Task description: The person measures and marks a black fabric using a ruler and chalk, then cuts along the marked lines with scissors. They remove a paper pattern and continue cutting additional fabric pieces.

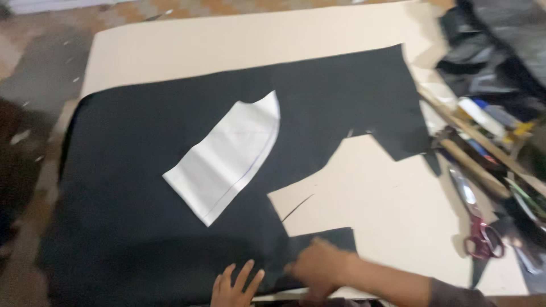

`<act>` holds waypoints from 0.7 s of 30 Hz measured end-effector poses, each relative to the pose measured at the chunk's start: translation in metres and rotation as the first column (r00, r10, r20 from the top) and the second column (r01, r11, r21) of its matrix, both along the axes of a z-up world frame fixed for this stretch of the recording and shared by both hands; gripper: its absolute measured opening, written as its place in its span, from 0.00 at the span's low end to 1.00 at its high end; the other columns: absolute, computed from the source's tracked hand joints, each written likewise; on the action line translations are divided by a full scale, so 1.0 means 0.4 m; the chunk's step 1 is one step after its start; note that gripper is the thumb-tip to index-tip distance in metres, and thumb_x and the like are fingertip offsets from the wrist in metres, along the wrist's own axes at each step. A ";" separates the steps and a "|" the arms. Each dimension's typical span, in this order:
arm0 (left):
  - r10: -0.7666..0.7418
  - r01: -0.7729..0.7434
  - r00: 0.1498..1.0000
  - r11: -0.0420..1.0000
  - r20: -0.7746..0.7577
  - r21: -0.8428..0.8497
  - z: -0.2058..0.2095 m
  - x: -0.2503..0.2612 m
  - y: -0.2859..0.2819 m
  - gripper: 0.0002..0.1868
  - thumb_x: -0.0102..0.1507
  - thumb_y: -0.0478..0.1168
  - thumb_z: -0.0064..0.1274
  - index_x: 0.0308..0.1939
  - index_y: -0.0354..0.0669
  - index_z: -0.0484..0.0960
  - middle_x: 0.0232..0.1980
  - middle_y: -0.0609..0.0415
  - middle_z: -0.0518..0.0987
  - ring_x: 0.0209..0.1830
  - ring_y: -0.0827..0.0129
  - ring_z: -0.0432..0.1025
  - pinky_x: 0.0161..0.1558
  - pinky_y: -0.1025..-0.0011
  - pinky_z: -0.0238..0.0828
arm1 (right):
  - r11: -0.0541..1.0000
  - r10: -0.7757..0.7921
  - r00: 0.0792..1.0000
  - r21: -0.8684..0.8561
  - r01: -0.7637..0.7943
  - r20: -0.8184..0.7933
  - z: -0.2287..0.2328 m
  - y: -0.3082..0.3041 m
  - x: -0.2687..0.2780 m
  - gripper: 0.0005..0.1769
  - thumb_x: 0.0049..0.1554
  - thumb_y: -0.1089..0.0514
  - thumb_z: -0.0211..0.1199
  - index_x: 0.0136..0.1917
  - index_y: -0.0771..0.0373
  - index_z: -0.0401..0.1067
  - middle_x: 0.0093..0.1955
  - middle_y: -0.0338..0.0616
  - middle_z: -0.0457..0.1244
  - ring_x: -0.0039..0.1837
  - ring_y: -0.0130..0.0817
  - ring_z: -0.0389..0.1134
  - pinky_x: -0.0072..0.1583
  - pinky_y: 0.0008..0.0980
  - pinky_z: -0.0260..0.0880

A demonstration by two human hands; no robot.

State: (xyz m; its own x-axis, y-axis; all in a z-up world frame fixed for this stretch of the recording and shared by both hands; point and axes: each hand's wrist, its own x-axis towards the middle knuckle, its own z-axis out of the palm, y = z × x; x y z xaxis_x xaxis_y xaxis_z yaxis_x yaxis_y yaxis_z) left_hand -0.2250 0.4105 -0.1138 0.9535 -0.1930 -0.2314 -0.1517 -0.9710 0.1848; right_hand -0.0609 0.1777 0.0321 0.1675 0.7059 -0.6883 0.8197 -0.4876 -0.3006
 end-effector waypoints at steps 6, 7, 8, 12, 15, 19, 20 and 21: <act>-0.030 -0.010 0.950 0.992 0.309 0.128 -0.180 -0.013 -0.001 0.25 0.61 0.56 0.48 0.63 0.77 0.79 0.72 0.58 0.71 0.58 0.39 0.72 0.46 0.34 0.76 | 0.578 -0.775 0.529 0.726 0.373 0.346 -0.058 -0.402 0.331 0.28 0.51 0.67 0.57 0.65 0.57 0.70 0.63 0.48 0.67 0.65 0.46 0.67 0.65 0.41 0.67; -0.004 -0.034 0.951 0.992 0.310 0.119 -0.185 -0.013 0.007 0.24 0.62 0.55 0.47 0.63 0.78 0.79 0.72 0.59 0.70 0.59 0.41 0.71 0.47 0.35 0.75 | 0.690 -0.718 0.438 0.636 0.346 0.542 -0.055 -0.455 0.371 0.29 0.51 0.71 0.55 0.66 0.56 0.71 0.66 0.45 0.66 0.68 0.44 0.66 0.68 0.41 0.67; 0.022 -0.058 0.950 0.992 0.311 0.109 -0.184 -0.013 0.015 0.23 0.63 0.54 0.45 0.63 0.79 0.79 0.73 0.60 0.69 0.61 0.42 0.70 0.48 0.36 0.74 | 0.780 -0.623 0.389 0.508 0.364 0.679 -0.049 -0.503 0.398 0.28 0.53 0.68 0.55 0.67 0.54 0.70 0.69 0.43 0.64 0.71 0.41 0.65 0.70 0.40 0.66; 0.087 -0.090 0.996 0.980 0.022 0.178 -0.135 -0.020 0.002 0.26 0.65 0.57 0.43 0.69 0.77 0.73 0.78 0.61 0.60 0.71 0.46 0.61 0.55 0.28 0.65 | 0.849 -0.441 0.182 0.343 0.401 0.879 0.011 -0.635 0.470 0.35 0.52 0.63 0.54 0.72 0.44 0.64 0.75 0.39 0.56 0.74 0.40 0.58 0.68 0.47 0.61; 0.163 -0.159 0.987 0.971 -0.007 0.178 -0.063 -0.006 -0.030 0.27 0.66 0.56 0.44 0.71 0.75 0.68 0.79 0.61 0.58 0.74 0.48 0.58 0.57 0.27 0.62 | 0.810 -0.543 0.226 0.434 0.395 0.809 0.050 -0.703 0.502 0.32 0.57 0.60 0.55 0.74 0.43 0.63 0.74 0.41 0.56 0.73 0.43 0.59 0.69 0.48 0.61; 0.238 -0.236 0.971 0.970 -0.038 0.058 0.048 -0.023 -0.071 0.38 0.59 0.41 0.53 0.74 0.67 0.64 0.81 0.58 0.56 0.77 0.45 0.53 0.63 0.34 0.55 | 0.734 -0.631 0.332 0.402 0.547 0.702 0.070 -0.751 0.543 0.33 0.63 0.69 0.52 0.78 0.47 0.65 0.70 0.48 0.63 0.64 0.46 0.69 0.66 0.44 0.71; 0.254 -0.254 0.965 0.967 -0.063 0.014 0.074 -0.038 -0.083 0.43 0.55 0.36 0.56 0.75 0.63 0.63 0.81 0.56 0.55 0.79 0.44 0.51 0.66 0.37 0.52 | 0.732 -0.655 0.282 0.496 0.466 0.701 0.071 -0.757 0.538 0.28 0.66 0.65 0.53 0.77 0.46 0.67 0.70 0.48 0.62 0.66 0.45 0.67 0.67 0.43 0.70; 0.266 -0.265 0.963 0.964 -0.035 0.021 0.097 -0.041 -0.094 0.42 0.55 0.34 0.55 0.74 0.62 0.64 0.81 0.57 0.57 0.77 0.47 0.52 0.66 0.38 0.51 | 0.714 -0.688 0.228 0.587 0.382 0.689 0.073 -0.770 0.524 0.24 0.70 0.61 0.55 0.76 0.44 0.70 0.70 0.48 0.61 0.69 0.44 0.65 0.68 0.43 0.69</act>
